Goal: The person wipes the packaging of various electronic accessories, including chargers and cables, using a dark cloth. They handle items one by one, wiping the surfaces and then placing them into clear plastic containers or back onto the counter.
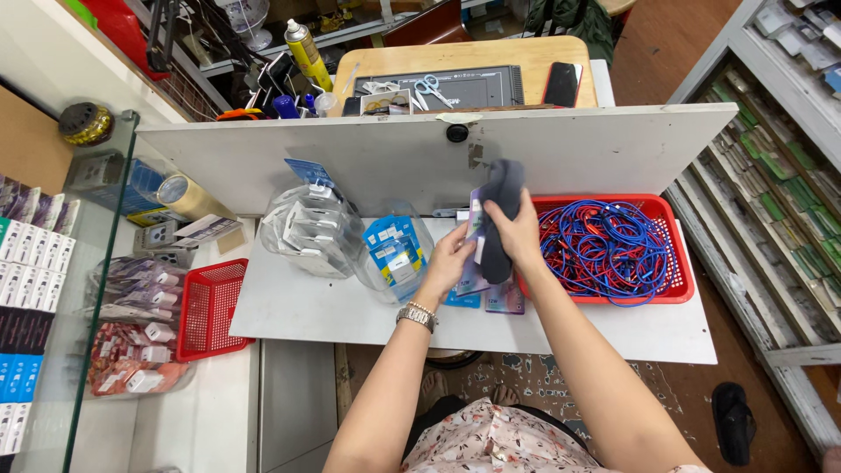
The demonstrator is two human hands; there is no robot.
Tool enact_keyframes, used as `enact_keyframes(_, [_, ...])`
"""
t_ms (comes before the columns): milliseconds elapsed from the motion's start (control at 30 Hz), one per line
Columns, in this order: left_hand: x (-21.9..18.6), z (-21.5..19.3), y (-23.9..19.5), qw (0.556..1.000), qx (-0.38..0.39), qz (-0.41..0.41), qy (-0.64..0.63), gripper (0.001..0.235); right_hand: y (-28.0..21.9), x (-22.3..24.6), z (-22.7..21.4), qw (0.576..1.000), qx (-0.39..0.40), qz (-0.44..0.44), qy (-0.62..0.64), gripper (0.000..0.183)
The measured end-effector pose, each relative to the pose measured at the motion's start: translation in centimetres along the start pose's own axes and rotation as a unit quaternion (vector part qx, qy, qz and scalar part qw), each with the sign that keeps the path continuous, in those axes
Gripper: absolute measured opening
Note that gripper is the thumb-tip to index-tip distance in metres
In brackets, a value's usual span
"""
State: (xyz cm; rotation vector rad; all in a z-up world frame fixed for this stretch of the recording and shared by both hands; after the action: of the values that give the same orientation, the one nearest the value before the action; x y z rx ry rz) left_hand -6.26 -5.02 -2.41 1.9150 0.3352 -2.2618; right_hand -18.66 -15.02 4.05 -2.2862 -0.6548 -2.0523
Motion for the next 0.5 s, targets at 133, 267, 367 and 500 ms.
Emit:
enact_keyframes(133, [-1.5, -1.0, -1.3, 0.985, 0.006, -0.079, -0.156, 0.055, 0.0, -2.4, -2.7, 0.973, -0.065, 0.151, 0.163, 0.054])
enact_keyframes(267, [-3.1, -2.0, -0.8, 0.973, -0.118, -0.101, -0.168, 0.060, -2.2, -1.9, -0.3, 0.926, 0.040, 0.218, 0.306, 0.061])
enact_keyframes(367, [-3.8, -1.5, -1.1, 0.973, -0.221, -0.070, 0.011, 0.054, -4.0, -1.3, 3.0, 0.913, 0.076, 0.245, 0.316, 0.060])
enact_keyframes(500, [-3.4, -0.2, -1.5, 0.964, -0.224, -0.028, 0.140, 0.053, -3.3, -1.3, 3.7, 0.939, 0.064, 0.234, 0.246, 0.056])
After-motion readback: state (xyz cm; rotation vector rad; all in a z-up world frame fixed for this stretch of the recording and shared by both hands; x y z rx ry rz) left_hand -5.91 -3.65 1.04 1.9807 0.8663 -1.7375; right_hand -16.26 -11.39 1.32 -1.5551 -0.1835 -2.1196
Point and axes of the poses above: each hand's wrist, its own y-axis towards the middle knuckle, its own z-axis out of the palm, x = y × z, the point moved 8 cm from there along y, towards the middle knuckle, and after that the axes turned 5 degrees about -z, right-handed, at the moved point
